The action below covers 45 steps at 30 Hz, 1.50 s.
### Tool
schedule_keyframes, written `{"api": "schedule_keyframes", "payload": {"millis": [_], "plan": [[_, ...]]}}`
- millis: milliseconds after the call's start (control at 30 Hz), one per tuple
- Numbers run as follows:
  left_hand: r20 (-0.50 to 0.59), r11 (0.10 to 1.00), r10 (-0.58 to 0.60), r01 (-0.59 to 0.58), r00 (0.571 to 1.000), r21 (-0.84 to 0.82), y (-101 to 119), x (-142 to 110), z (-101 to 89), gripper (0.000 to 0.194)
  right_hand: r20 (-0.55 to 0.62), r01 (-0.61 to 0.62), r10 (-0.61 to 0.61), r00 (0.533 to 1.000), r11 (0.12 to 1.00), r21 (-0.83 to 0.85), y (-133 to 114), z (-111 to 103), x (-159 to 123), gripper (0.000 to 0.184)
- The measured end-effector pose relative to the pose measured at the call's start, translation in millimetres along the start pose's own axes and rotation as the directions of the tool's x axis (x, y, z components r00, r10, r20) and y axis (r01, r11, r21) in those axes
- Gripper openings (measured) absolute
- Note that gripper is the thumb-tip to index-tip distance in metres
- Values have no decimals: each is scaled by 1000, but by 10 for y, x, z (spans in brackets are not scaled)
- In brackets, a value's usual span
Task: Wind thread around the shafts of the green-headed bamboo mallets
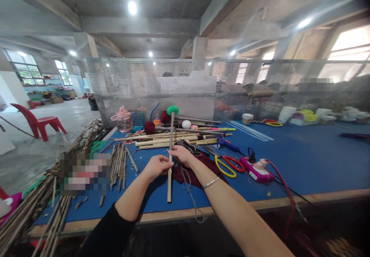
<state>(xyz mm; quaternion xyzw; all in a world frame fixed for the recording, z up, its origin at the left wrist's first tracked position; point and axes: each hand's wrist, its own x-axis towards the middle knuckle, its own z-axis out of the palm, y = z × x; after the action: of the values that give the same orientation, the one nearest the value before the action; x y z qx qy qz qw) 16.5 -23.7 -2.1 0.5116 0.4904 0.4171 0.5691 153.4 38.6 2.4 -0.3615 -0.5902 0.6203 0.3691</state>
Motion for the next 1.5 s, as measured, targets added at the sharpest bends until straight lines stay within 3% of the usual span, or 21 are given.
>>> {"api": "schedule_keyframes", "payload": {"millis": [100,233,333,467,733,833,967,1133,1267,1433,1500], "plan": [[57,1000,4,-3,998,-16,10,1,-8,38,69,-87,84,994,995,48,21,-43,5,27],[146,988,-84,101,986,-114,78,-38,-16,37,179,-166,143,973,979,120,65,-71,27,26],[97,990,-96,106,991,-97,65,-34,-4,37,111,-130,123,986,989,65,96,-60,46,28],[-44,999,30,-29,999,30,5,7,13,39,50,-69,70,996,997,-35,77,-10,35,31],[180,965,-42,86,983,-247,173,-101,48,27,222,-29,-10,975,984,175,-17,-31,-20,32],[133,982,-45,69,990,-178,152,-94,79,28,206,-17,-11,979,991,135,37,-30,18,32],[-5,995,87,-87,996,-41,77,-41,69,34,176,7,-26,984,994,108,35,-15,25,31],[98,992,19,-6,995,-127,139,-75,32,35,307,-77,17,952,980,184,-56,-93,-49,28],[174,976,-40,76,984,-206,181,-114,55,32,311,-40,-16,950,984,174,-37,-107,-49,26],[-23,995,4,-7,1000,-97,123,-71,76,30,250,8,-39,968,992,123,3,-21,-6,28],[-46,995,42,-46,998,-85,111,-50,62,31,240,24,-58,969,990,141,-2,-16,-5,28]]}}
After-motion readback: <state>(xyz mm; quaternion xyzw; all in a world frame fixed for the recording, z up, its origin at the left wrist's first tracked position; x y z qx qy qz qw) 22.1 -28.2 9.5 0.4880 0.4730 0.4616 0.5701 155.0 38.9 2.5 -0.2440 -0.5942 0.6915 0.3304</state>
